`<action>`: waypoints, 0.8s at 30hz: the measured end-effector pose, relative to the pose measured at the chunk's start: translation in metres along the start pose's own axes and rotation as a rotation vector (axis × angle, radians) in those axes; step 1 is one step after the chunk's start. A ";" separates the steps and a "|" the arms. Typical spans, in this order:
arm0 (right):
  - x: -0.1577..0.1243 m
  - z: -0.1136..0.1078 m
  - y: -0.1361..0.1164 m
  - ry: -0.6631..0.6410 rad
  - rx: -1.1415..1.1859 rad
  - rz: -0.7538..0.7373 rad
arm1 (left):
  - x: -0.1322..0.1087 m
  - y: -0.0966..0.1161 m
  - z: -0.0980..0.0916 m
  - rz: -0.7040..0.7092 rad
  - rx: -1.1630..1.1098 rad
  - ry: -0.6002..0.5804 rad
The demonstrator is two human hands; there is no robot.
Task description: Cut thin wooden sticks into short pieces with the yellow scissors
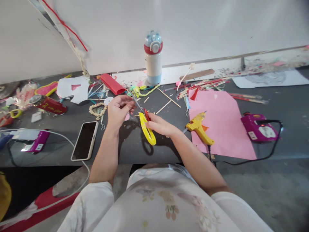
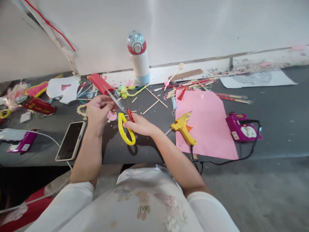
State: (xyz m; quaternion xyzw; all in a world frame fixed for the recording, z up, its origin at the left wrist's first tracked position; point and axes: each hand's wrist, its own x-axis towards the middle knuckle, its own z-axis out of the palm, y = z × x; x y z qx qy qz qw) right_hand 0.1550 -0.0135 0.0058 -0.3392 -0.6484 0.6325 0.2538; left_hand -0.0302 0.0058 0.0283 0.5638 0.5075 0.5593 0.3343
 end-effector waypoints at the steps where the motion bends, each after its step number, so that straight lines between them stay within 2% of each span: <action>1: 0.000 0.000 0.001 -0.023 0.057 0.002 | -0.001 0.001 0.001 0.001 -0.004 -0.002; 7: 0.003 0.000 0.008 -0.176 0.458 0.052 | -0.003 0.007 0.003 0.047 0.022 0.004; 10: 0.004 -0.001 0.010 -0.230 0.578 0.099 | -0.003 0.007 0.003 0.054 0.016 0.004; 24: 0.001 -0.001 0.008 -0.209 0.510 0.109 | 0.001 0.002 -0.002 -0.016 -0.008 -0.010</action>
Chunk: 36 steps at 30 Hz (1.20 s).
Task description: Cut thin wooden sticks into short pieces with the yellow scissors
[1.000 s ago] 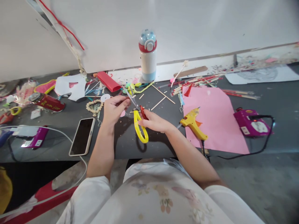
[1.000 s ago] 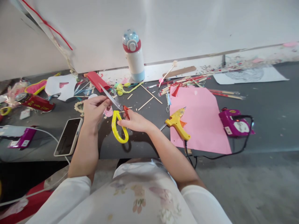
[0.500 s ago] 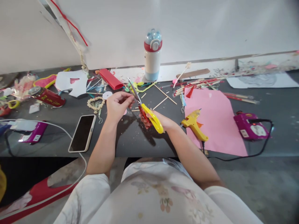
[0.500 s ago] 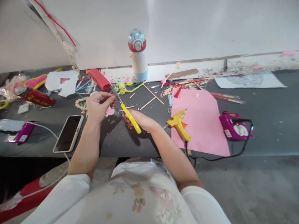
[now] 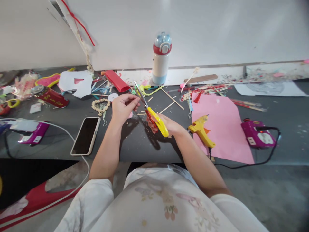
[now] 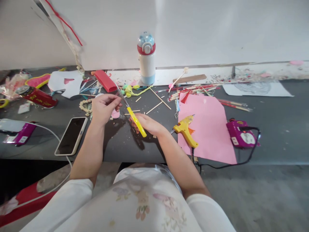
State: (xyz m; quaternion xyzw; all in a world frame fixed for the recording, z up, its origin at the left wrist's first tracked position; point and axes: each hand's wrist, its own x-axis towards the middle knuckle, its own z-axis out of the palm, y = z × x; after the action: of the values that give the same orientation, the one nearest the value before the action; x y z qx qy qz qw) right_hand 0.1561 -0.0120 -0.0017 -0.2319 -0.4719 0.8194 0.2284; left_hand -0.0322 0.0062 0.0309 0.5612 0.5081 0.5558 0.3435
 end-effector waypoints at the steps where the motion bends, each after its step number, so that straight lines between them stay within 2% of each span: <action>1: 0.000 0.000 0.000 -0.005 -0.001 0.003 | 0.000 0.000 0.000 -0.005 -0.006 0.000; 6: 0.002 0.000 0.002 -0.014 0.004 -0.020 | 0.002 -0.002 0.005 -0.024 -0.029 0.047; 10: 0.006 0.001 0.002 0.084 0.047 -0.094 | 0.001 -0.012 0.016 0.019 -0.050 0.124; 12: 0.008 0.001 0.001 0.156 0.064 -0.135 | -0.005 -0.017 0.024 0.036 -0.048 0.055; 16: 0.011 -0.001 0.003 0.232 0.048 -0.236 | -0.022 -0.020 0.043 0.015 -0.106 -0.261; 19: 0.013 -0.003 0.006 0.282 -0.045 -0.319 | -0.033 -0.018 0.054 0.038 -0.137 -0.411; 22: 0.013 -0.004 0.009 0.315 -0.092 -0.359 | -0.037 -0.015 0.058 0.030 -0.130 -0.454; 26: 0.012 -0.003 0.009 0.304 -0.066 -0.333 | -0.036 -0.012 0.058 0.023 -0.120 -0.507; 31: 0.012 -0.005 0.011 0.289 -0.053 -0.329 | -0.036 -0.010 0.058 0.064 -0.106 -0.474; 36: 0.015 -0.008 0.016 0.304 -0.054 -0.303 | -0.038 -0.008 0.061 0.031 -0.157 -0.460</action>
State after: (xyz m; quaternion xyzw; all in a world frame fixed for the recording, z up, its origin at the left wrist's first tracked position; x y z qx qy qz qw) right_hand 0.1466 -0.0050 -0.0220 -0.2849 -0.4832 0.7185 0.4112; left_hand 0.0309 -0.0169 0.0035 0.6523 0.3629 0.4564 0.4843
